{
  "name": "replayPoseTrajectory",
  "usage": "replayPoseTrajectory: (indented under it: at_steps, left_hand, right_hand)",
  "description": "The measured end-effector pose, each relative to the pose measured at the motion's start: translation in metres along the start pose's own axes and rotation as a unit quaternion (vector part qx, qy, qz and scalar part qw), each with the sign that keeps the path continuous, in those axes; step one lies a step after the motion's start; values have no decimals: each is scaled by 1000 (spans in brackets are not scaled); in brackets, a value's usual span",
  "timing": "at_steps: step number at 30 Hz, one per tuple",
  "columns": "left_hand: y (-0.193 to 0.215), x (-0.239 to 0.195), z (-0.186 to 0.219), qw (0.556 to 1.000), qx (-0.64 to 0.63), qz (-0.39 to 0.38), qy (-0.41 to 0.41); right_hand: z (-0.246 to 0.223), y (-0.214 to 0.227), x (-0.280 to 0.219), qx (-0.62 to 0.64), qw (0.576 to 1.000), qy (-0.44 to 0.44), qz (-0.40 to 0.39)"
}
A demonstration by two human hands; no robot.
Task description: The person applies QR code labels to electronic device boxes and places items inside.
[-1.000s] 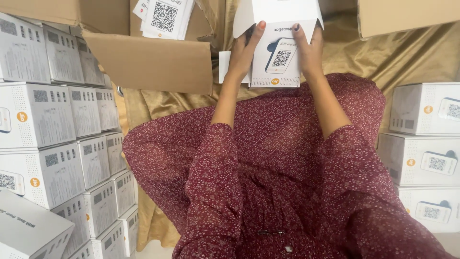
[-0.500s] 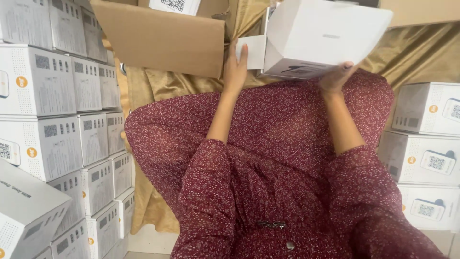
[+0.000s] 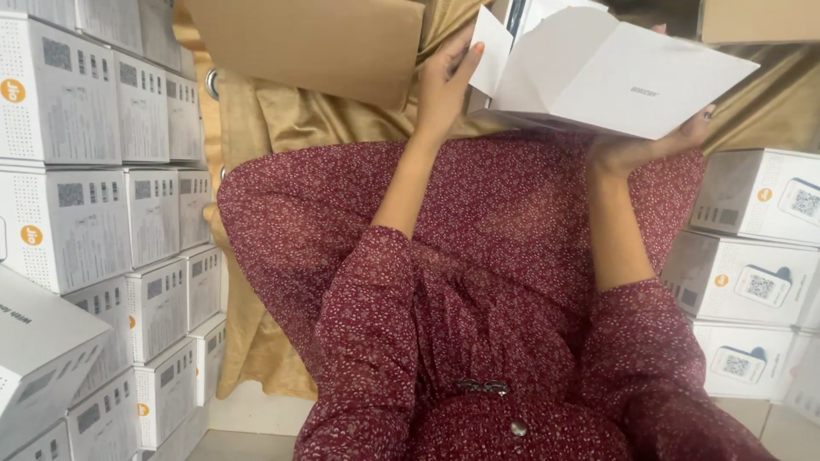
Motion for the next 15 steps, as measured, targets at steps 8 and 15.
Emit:
replayPoseTrajectory:
  at_steps: [8,15]
  left_hand:
    - [-19,3,44,995,69,49,48]
    - [-1,21,20,970,-88,-160,161]
  right_hand:
    - [8,2,-6,-52,996,50,50]
    - [-115,-79,-28,-7,967,10,-253]
Point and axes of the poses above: each hand's wrist, its own x-axis towards the middle knuckle, its own y-axis out of the back of the hand, z = x × y, the point moved 1 cm from there along x, towards the middle knuckle, and after that the axes turned 1 degree about -z, right-handed, at the moved point
